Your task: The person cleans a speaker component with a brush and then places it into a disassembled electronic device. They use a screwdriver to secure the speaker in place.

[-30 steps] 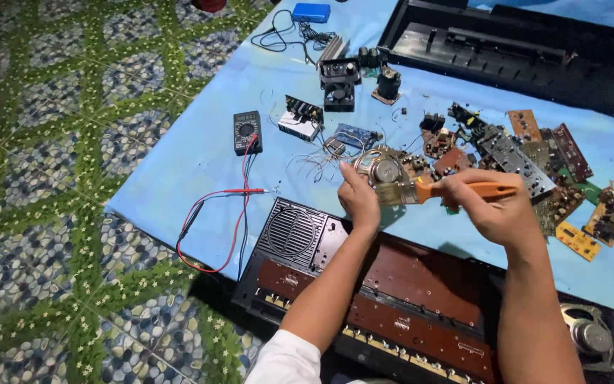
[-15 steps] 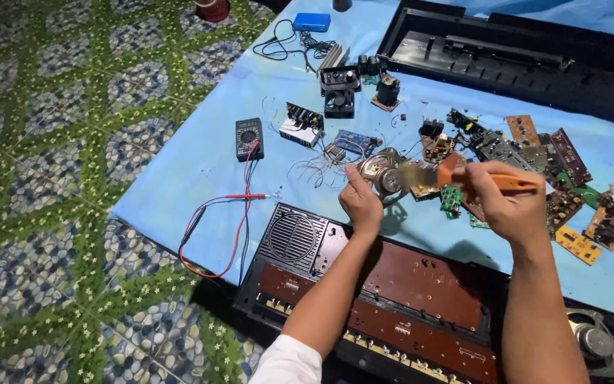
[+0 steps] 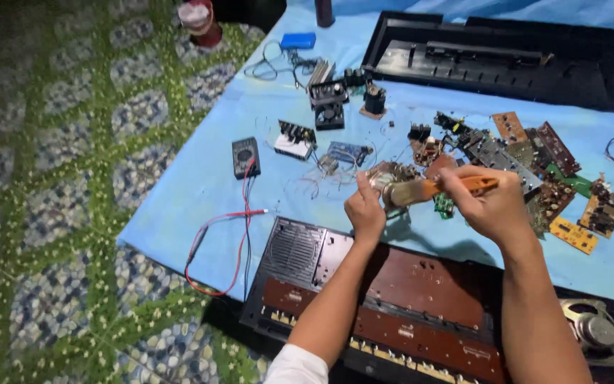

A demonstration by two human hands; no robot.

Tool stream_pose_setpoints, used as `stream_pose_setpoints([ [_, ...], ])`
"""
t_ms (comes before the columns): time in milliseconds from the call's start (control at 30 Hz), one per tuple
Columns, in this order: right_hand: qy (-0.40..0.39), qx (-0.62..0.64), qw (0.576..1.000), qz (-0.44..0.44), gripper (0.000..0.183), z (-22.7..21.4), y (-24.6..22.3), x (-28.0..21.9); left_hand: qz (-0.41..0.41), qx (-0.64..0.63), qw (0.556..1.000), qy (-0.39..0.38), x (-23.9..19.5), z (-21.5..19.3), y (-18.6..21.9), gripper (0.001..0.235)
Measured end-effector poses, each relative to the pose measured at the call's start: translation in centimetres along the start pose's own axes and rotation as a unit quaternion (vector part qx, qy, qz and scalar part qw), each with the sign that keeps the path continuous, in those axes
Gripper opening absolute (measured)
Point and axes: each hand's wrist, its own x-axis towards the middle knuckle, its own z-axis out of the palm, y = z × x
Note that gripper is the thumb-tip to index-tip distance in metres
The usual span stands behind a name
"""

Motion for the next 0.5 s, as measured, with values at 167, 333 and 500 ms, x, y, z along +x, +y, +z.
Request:
stream_pose_setpoints([
  [167, 0.011, -0.015, 0.999, -0.028, 0.011, -1.4, 0.2, 0.1, 0.006, -0.056, 0.998, 0.015, 0.3, -0.1, -0.1, 0.069],
  [333, -0.046, -0.063, 0.996, -0.031, 0.015, -0.6, 2.6, 0.1, 0.01, -0.032, 0.999, 0.014, 0.2, -0.1, -0.3, 0.07],
  [500, 0.006, -0.007, 0.999, -0.043, 0.013, -1.6, -0.6, -0.4, 0.003, -0.026, 1.0, 0.01, 0.4, 0.1, -0.5, 0.069],
])
